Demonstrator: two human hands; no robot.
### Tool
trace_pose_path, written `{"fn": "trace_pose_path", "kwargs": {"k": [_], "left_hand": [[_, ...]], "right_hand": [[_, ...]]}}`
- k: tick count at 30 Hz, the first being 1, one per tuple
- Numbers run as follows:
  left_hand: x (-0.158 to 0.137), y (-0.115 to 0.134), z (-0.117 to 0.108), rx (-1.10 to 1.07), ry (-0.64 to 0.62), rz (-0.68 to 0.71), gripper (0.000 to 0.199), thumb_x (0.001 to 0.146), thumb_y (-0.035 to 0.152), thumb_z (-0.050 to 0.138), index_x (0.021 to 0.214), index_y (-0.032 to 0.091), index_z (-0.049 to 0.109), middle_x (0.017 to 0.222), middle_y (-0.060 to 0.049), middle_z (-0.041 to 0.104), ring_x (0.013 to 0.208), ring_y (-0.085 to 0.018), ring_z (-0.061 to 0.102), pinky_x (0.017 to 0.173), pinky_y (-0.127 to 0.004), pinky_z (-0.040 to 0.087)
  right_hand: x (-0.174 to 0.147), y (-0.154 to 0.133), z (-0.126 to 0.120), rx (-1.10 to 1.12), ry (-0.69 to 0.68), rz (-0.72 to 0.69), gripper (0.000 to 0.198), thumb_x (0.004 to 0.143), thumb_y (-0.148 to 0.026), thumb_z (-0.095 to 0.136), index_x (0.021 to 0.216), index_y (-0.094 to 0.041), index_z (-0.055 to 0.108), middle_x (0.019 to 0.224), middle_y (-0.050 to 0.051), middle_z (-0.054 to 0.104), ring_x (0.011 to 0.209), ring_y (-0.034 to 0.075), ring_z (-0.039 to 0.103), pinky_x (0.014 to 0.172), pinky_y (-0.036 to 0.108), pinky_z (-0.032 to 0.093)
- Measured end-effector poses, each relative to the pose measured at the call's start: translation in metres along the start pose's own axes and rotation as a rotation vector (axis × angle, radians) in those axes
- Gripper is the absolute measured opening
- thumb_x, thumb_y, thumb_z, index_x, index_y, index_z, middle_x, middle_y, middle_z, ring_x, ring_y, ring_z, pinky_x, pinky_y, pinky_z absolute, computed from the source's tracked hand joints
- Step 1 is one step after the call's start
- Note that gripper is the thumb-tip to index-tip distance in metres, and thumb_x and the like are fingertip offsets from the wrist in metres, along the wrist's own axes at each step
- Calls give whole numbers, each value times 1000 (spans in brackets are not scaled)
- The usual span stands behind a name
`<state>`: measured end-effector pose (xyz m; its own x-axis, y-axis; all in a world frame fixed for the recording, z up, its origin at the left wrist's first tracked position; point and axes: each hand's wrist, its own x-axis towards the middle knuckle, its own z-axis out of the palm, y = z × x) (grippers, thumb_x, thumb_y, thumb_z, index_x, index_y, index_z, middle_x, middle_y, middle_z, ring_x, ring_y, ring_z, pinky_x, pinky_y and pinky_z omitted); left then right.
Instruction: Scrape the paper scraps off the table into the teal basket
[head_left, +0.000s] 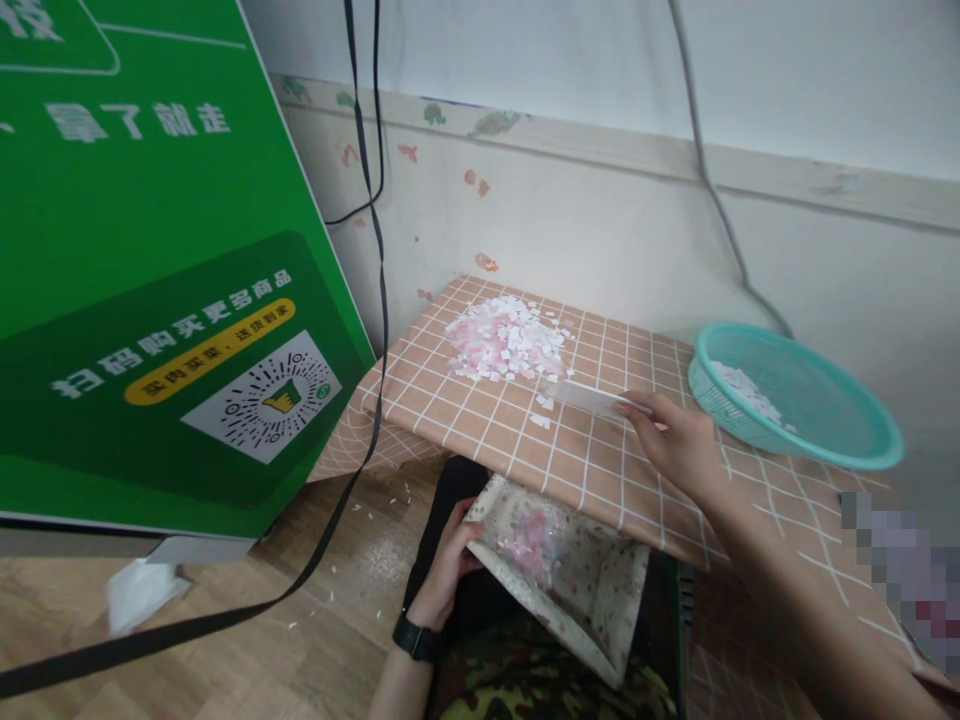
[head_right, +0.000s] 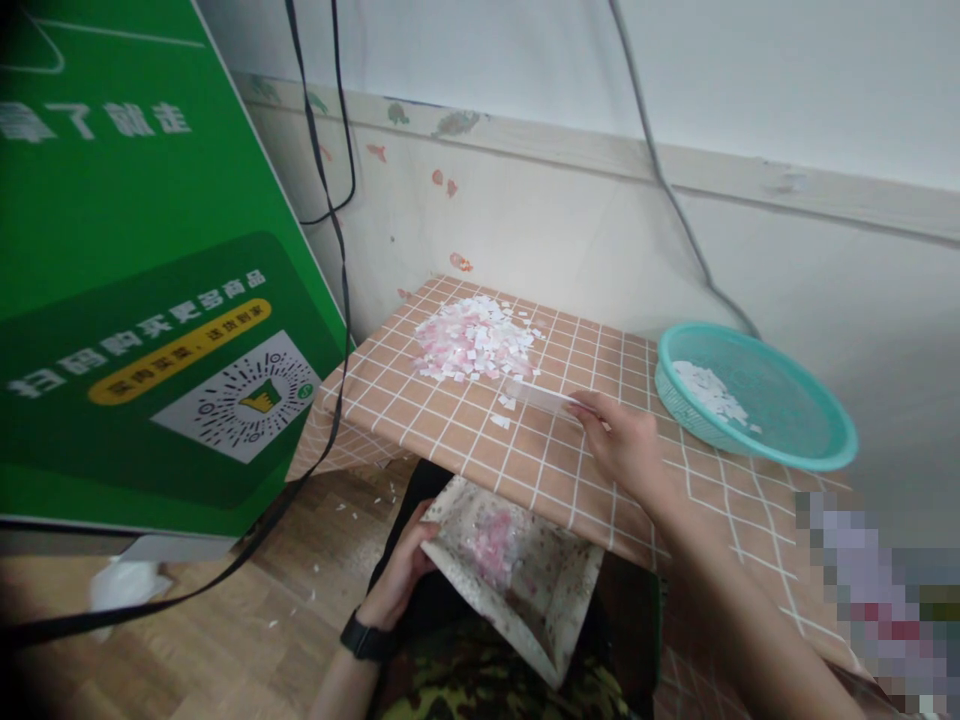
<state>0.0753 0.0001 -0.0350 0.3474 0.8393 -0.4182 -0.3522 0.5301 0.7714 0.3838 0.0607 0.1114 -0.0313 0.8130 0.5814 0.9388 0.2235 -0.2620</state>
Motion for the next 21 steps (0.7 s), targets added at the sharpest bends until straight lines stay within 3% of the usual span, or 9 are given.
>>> {"fn": "trace_pose_path", "kwargs": {"k": [8, 15, 21], "left_hand": [[0, 2, 2, -8, 11, -4, 39, 78, 36, 54, 115, 23, 53, 97, -4, 64, 87, -24, 60, 71, -37, 50], [1, 1, 1, -18, 3, -7, 40, 78, 34, 54, 116, 23, 52, 98, -4, 64, 88, -24, 60, 73, -37, 50], [0, 1, 1, -1, 1, -9, 40, 79, 34, 52, 117, 22, 52, 97, -5, 64, 87, -24, 60, 71, -37, 51]], "right_hand": [[-5, -3, 4, -8, -59, -44, 18, 89, -28, 51, 97, -22, 66, 82, 3, 73, 60, 15, 65, 57, 25, 46], [-14, -1, -5, 1, 43, -6, 16, 86, -29, 56, 95, -21, 67, 83, 3, 73, 62, 15, 67, 55, 24, 47], [-12, -1, -9, 23, -49, -60, 14, 87, -25, 55, 96, -22, 65, 82, 2, 72, 61, 13, 65, 55, 23, 47]]}}
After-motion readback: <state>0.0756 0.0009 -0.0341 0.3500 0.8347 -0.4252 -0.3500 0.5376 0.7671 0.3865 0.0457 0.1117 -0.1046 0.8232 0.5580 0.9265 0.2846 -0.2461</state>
